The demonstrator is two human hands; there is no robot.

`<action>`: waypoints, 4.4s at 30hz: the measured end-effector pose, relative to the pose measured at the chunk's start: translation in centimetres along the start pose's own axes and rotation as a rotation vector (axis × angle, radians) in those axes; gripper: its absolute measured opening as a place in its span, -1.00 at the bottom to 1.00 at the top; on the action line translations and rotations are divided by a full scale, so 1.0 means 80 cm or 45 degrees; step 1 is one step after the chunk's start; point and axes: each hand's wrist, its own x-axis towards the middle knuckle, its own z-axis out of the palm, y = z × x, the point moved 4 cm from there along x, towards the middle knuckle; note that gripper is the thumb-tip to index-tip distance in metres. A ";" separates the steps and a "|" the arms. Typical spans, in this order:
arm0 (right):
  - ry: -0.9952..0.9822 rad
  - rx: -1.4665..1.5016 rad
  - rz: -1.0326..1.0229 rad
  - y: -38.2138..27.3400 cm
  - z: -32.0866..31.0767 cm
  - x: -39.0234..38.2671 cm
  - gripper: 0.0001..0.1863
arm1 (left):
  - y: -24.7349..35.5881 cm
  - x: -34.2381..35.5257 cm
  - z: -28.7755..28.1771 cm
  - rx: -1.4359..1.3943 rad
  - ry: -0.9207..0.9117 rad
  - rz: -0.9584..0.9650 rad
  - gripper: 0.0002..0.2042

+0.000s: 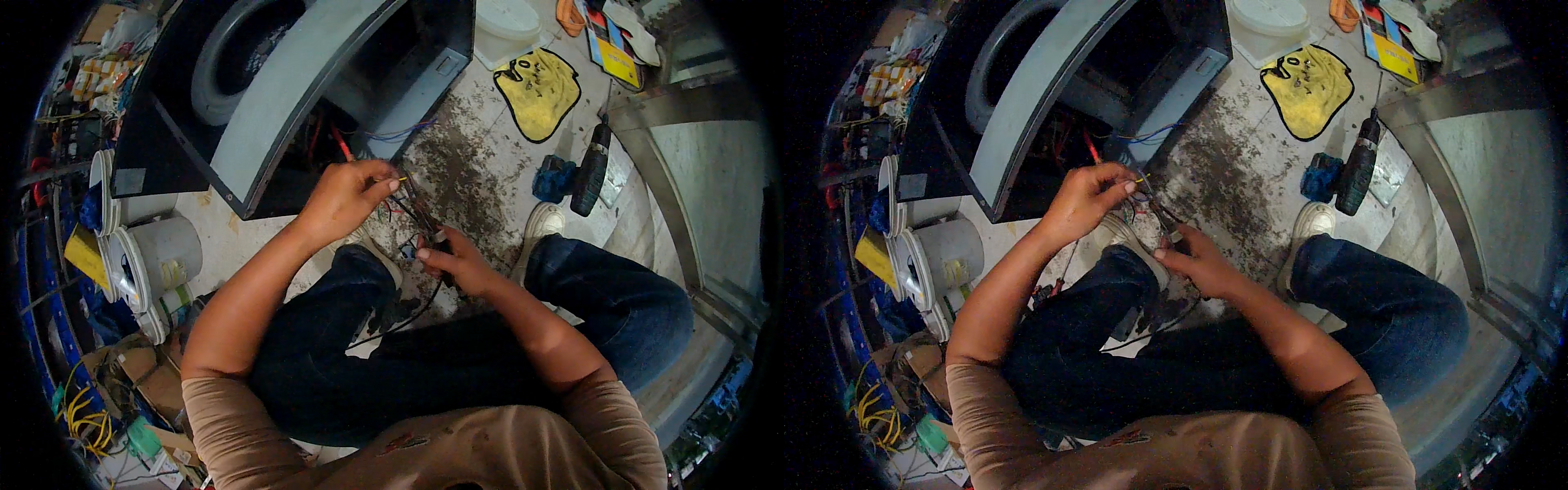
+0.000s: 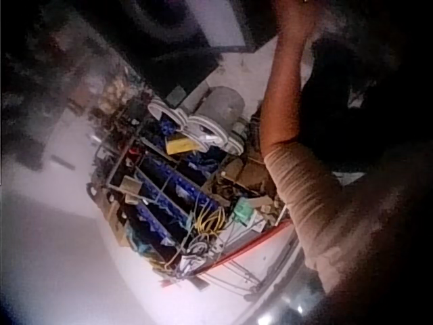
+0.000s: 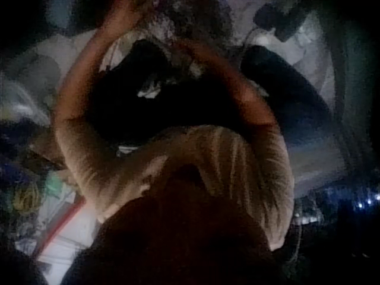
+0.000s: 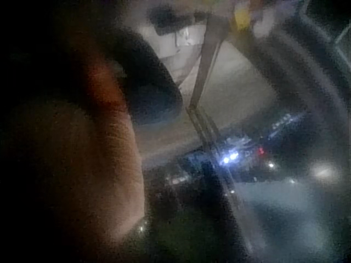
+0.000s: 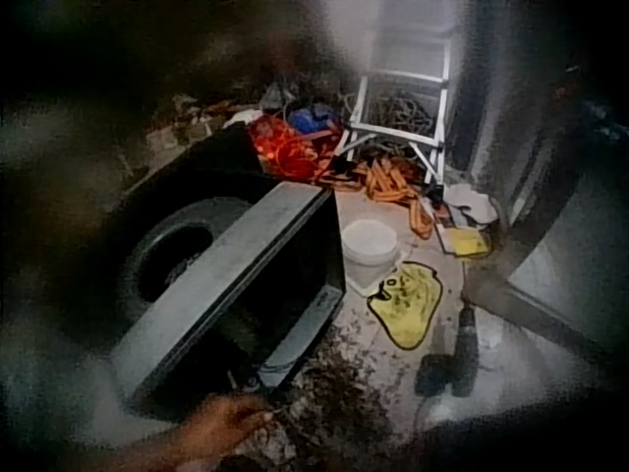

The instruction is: The person sits on the floor and uses pliers and a screwdriver to strip and connect wires inside an open electronic device. They also open a small container and handle a small metal object before continuing to work on the wiring.

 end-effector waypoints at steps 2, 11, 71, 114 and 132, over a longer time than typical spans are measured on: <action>-0.026 0.013 -0.029 -0.001 0.001 0.000 -0.48 | 0.001 0.001 -0.001 -0.041 0.020 0.015 -0.81; 0.076 -0.362 -0.137 -0.009 0.001 0.000 -0.33 | 0.001 0.003 0.002 -0.017 0.009 -0.064 -0.82; 0.393 0.181 0.043 0.009 -0.008 0.003 -0.60 | -0.001 0.002 0.017 1.113 -0.296 0.535 -0.92; 0.082 -0.214 -0.144 -0.020 0.014 -0.002 -0.48 | 0.014 0.013 -0.004 0.207 -0.001 0.132 -0.82; 0.247 -0.461 -0.180 -0.017 0.015 -0.005 -0.61 | 0.015 0.014 -0.002 0.243 -0.012 0.166 -0.81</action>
